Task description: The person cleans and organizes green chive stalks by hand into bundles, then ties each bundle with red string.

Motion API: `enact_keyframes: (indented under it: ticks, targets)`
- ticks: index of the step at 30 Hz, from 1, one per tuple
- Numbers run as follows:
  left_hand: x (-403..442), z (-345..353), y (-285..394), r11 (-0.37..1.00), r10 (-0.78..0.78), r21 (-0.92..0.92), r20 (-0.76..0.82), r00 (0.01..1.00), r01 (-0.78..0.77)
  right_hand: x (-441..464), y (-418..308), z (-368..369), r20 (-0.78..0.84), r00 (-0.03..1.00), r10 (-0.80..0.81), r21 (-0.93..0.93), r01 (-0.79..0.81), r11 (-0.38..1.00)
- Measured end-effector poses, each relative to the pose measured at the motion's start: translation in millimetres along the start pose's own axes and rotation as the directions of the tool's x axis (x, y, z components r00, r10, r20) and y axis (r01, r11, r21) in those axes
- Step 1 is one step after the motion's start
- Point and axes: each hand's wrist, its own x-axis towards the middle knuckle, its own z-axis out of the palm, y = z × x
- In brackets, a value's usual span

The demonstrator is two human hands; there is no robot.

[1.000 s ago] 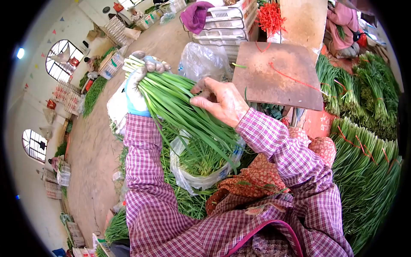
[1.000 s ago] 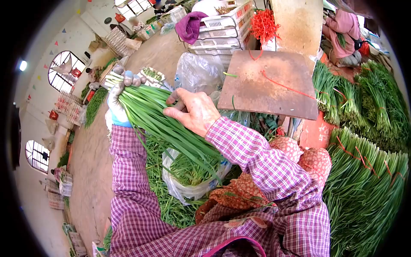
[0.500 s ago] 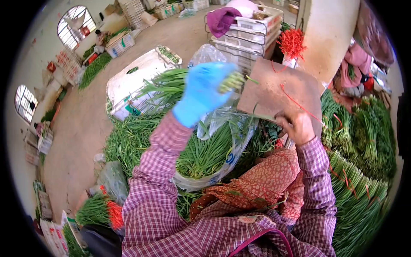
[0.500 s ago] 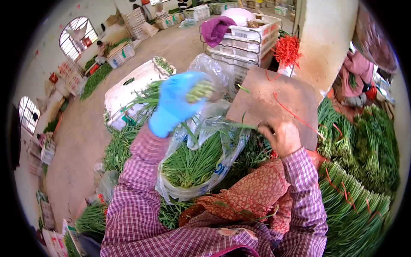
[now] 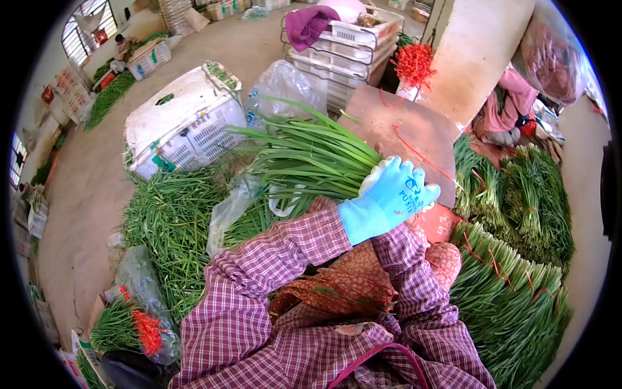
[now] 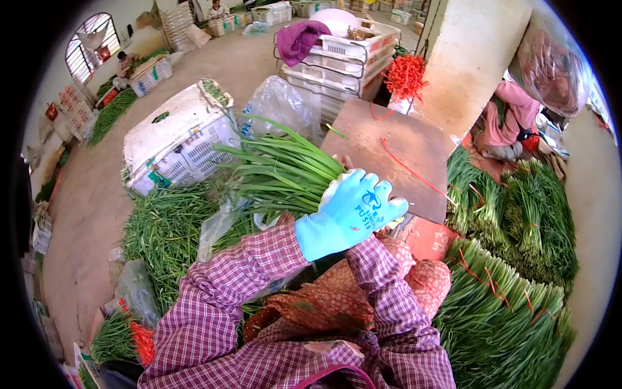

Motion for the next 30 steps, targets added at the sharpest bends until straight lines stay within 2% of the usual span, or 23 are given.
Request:
enact_keyframes:
  ticks: [2, 3, 6, 7, 8, 9, 10, 11, 12, 13, 14, 15, 16, 17, 18, 19, 21, 23, 24, 26, 27, 29, 30]
  targets:
    - [-4, 2, 9, 1.000, -0.010, -0.010, 0.120, 0.993, 0.011, -10, 16, -9, 0.050, 0.999, 0.013, -0.077, -0.009, 0.997]
    - [-7, 4, 12, 1.000, -0.006, -0.029, 0.119, 0.993, 0.010, -17, 24, -19, 0.079, 0.997, 0.020, -0.135, -0.009, 0.991]
    - [-28, 18, 30, 0.995, 0.051, -0.098, 0.277, 0.959, -0.025, -33, 47, -72, 0.168, 0.985, 0.029, -0.430, 0.047, 0.901]
    - [-26, 13, 41, 0.990, 0.096, -0.137, 0.452, 0.887, -0.038, -36, 42, -88, 0.153, 0.988, 0.017, -0.478, 0.059, 0.877]
    - [-28, 17, 55, 0.987, 0.116, -0.156, 0.499, 0.859, -0.043, -41, 11, -93, 0.000, 0.997, 0.079, -0.445, -0.071, 0.893]
    - [-32, 22, 68, 0.982, 0.142, -0.181, 0.543, 0.828, -0.049, -41, -13, -99, -0.083, 0.997, -0.007, -0.372, -0.024, 0.928]
    - [-39, 31, 81, 0.972, 0.197, -0.209, 0.453, 0.870, -0.111, -42, -28, -103, -0.055, 0.998, -0.029, -0.356, 0.007, 0.935]
    - [-38, 32, 95, 0.961, 0.246, -0.241, 0.538, 0.806, -0.132, -42, -43, -102, -0.035, 0.997, -0.073, -0.320, 0.058, 0.946]
    - [-41, 40, 110, 0.949, 0.268, -0.289, 0.528, 0.806, -0.127, -42, -57, -100, -0.015, 0.993, -0.116, -0.284, 0.107, 0.953]
    - [-49, 55, 127, 0.935, 0.290, -0.333, 0.518, 0.805, -0.122, -45, -66, -94, 0.057, 0.988, -0.146, -0.336, 0.157, 0.929]
    - [-62, 78, 146, 0.907, 0.283, -0.406, 0.383, 0.880, -0.115, -49, -69, -89, 0.143, 0.981, -0.132, -0.337, 0.174, 0.925]
    - [-75, 95, 170, 0.897, 0.292, -0.428, 0.381, 0.877, -0.113, -53, -71, -84, 0.227, 0.966, -0.121, -0.333, 0.194, 0.923]
    - [-86, 109, 194, 0.860, 0.200, -0.485, 0.607, 0.770, 0.160, -58, -69, -79, 0.226, 0.969, -0.101, -0.334, 0.174, 0.926]
    - [-94, 122, 213, 0.781, 0.146, -0.456, 0.797, 0.586, 0.426, -63, -67, -75, 0.272, 0.958, -0.092, -0.397, 0.199, 0.896]
    - [-93, 122, 214, 0.687, 0.072, -0.519, 0.746, 0.662, 0.509, -67, -65, -73, 0.320, 0.944, -0.083, -0.456, 0.230, 0.860]
    - [-93, 121, 217, 0.680, 0.077, -0.524, 0.747, 0.660, 0.514, -71, -64, -73, 0.321, 0.944, -0.073, -0.454, 0.221, 0.863]
    - [-87, 106, 212, 0.848, 0.283, -0.522, 0.597, 0.751, 0.096, -79, -63, -70, 0.339, 0.941, -0.005, -0.595, 0.219, 0.773]
    - [-74, 81, 197, 0.866, 0.401, -0.484, 0.525, 0.751, -0.124, -87, -59, -66, 0.323, 0.946, 0.020, -0.599, 0.189, 0.778]
    - [-66, 68, 187, 0.751, 0.322, -0.604, 0.687, 0.652, 0.266, -90, -56, -63, 0.321, 0.947, 0.019, -0.568, 0.176, 0.804]
    - [-66, 65, 185, 0.529, 0.301, -0.572, 0.817, 0.492, 0.627, -96, -52, -58, 0.297, 0.955, 0.000, -0.512, 0.159, 0.844]
    - [-73, 72, 192, 0.631, 0.271, -0.561, 0.806, 0.525, 0.535, -99, -49, -56, 0.300, 0.954, -0.001, -0.510, 0.161, 0.845]
    - [-99, 107, 224, 0.724, 0.242, -0.532, 0.792, 0.561, 0.439, -101, -44, -54, 0.299, 0.953, -0.046, -0.473, 0.190, 0.861]
    - [-120, 145, 257, 0.821, 0.269, -0.545, 0.631, 0.727, 0.169, -100, -44, -53, 0.274, 0.960, -0.063, -0.436, 0.183, 0.881]
